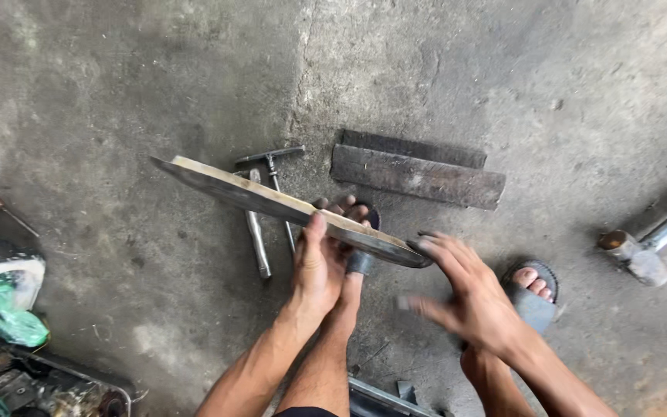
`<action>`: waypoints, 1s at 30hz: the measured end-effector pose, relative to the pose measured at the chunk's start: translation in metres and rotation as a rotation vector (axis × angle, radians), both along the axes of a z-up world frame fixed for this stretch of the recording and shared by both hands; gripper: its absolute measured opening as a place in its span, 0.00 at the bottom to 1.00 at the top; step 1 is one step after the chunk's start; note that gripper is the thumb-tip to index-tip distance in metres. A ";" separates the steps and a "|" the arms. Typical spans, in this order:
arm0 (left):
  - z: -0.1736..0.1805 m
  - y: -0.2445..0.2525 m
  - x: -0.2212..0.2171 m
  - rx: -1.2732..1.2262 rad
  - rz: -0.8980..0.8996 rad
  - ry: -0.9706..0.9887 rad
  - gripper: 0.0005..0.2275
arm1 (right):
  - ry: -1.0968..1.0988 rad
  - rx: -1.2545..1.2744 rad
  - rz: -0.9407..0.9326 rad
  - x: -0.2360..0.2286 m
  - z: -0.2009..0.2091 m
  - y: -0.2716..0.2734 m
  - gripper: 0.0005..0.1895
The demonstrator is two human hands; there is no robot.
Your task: The person hammers a curved metal piece on a wooden block, repeatedly striking it to shape or flatten the metal. They rotate and reposition the metal piece multiple times to work on different sections.
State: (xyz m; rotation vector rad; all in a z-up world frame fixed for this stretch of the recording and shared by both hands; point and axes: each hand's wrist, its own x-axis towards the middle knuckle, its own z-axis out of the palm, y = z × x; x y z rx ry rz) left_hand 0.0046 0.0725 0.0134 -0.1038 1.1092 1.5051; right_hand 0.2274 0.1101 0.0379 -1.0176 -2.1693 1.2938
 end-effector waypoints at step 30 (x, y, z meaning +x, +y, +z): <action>-0.093 0.040 0.135 -0.212 -0.240 -0.062 0.26 | 0.296 -0.301 -0.822 0.099 -0.158 0.002 0.36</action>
